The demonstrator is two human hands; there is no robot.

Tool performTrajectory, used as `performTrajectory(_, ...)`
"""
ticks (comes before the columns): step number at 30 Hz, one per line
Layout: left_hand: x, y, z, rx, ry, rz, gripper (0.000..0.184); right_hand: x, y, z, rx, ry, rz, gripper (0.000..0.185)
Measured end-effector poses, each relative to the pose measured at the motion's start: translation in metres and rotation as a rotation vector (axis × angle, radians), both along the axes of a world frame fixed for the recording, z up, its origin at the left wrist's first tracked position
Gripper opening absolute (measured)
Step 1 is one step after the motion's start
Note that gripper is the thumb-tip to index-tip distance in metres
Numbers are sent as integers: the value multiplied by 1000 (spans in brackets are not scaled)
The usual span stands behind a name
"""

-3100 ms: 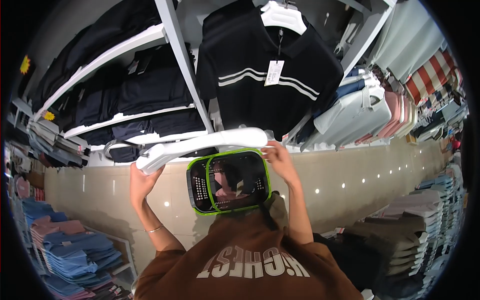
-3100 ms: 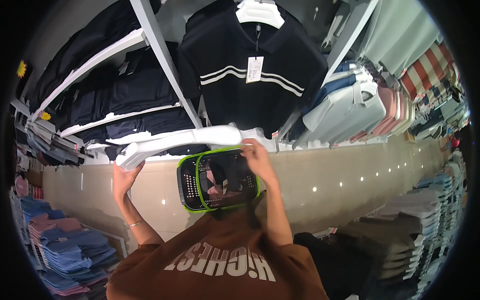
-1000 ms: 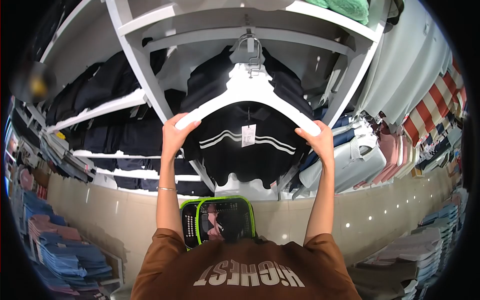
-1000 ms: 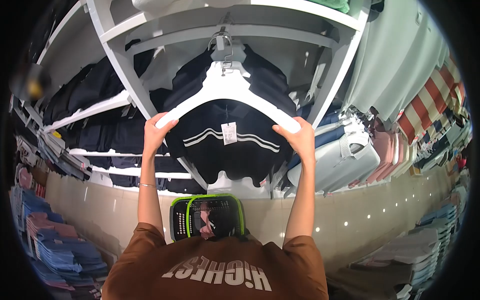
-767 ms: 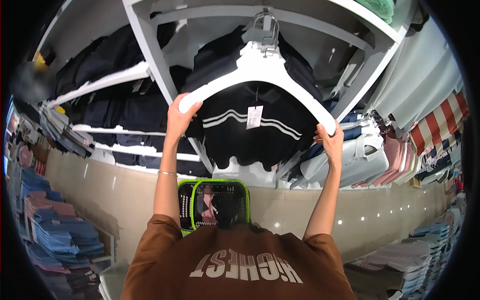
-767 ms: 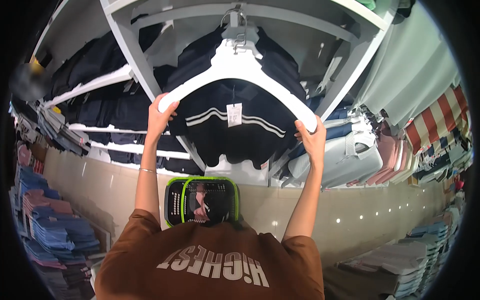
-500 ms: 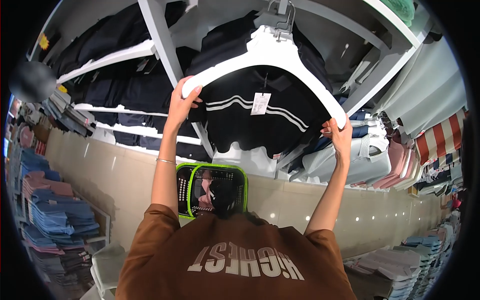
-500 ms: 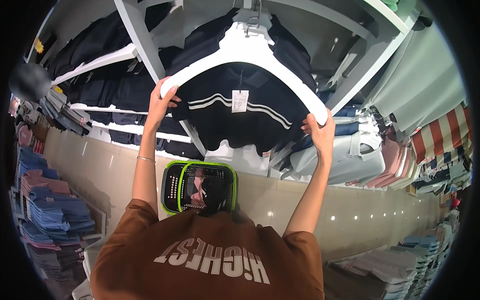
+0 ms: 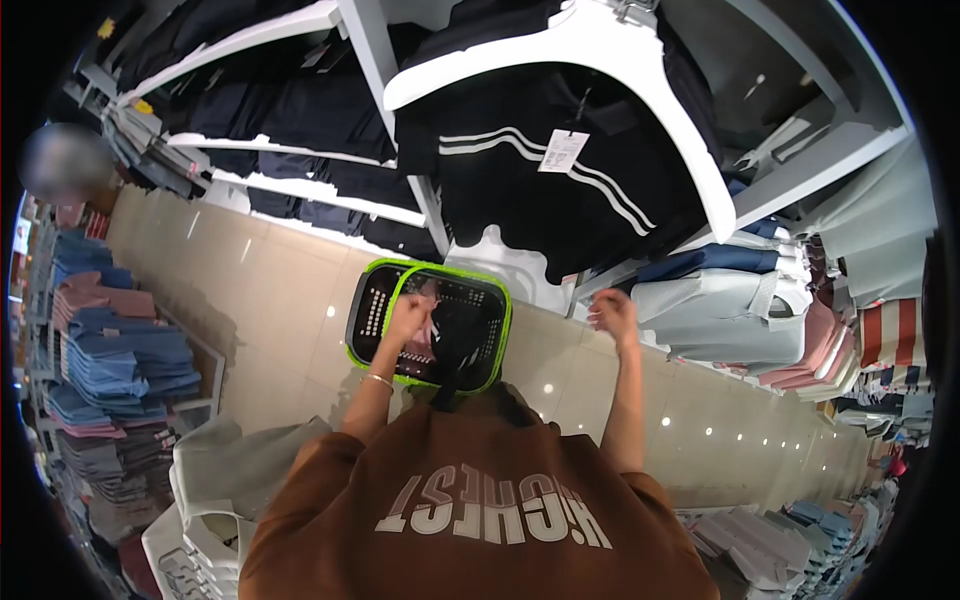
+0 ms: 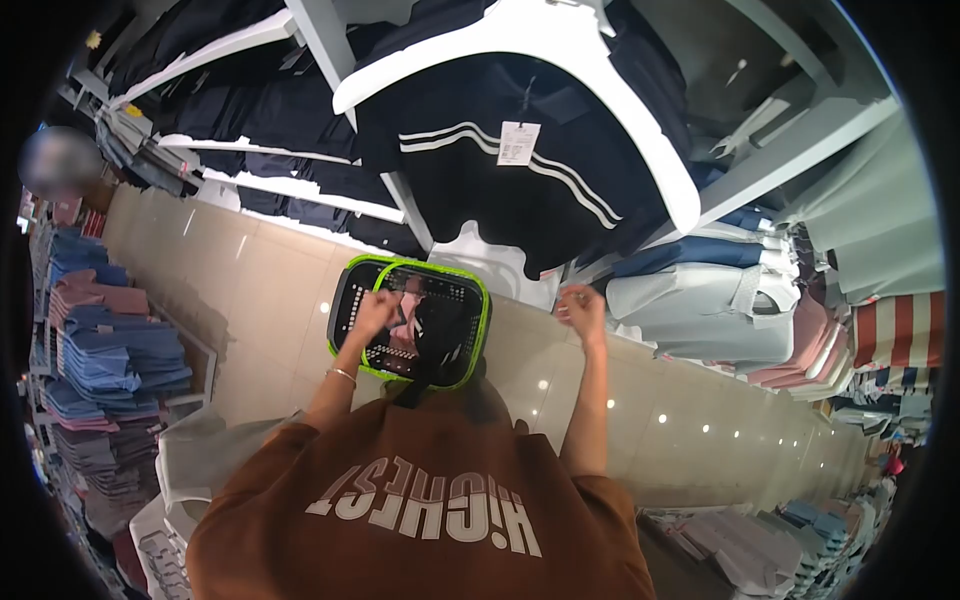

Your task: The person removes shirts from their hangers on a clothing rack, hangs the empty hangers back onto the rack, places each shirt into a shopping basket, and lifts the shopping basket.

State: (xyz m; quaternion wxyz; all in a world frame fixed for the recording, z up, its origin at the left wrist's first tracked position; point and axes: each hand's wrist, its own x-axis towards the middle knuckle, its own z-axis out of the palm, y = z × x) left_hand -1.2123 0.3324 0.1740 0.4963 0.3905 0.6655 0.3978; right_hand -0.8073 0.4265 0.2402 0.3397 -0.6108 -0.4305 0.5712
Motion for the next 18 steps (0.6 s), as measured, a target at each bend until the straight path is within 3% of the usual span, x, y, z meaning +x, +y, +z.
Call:
performTrajectory(3,-17,-82,-93,-240,107,0,19,-18,-32,-59,-245,-21,93,18)
performTrajectory(4,-12,-103,-77,-286,-23,41,22,-23,-41,-83,-311,-23,128,19)
performTrajectory(5,-23,-131,-109,-380,19,22,22,-28,-49,-101,-363,-24,127,20)
performTrajectory(6,-13,-145,-83,-469,-12,124,23,-34,-58,-117,-417,-24,125,20)
performTrajectory(11,-22,-212,-95,-837,-49,280,19,-60,-91,-187,-631,-68,159,21)
performTrajectory(15,-21,-233,-105,-804,-80,264,20,-82,-106,-242,-744,-94,283,34)
performTrajectory(18,-12,-234,-109,-741,-97,295,22,-118,-109,-248,-806,-155,174,55)
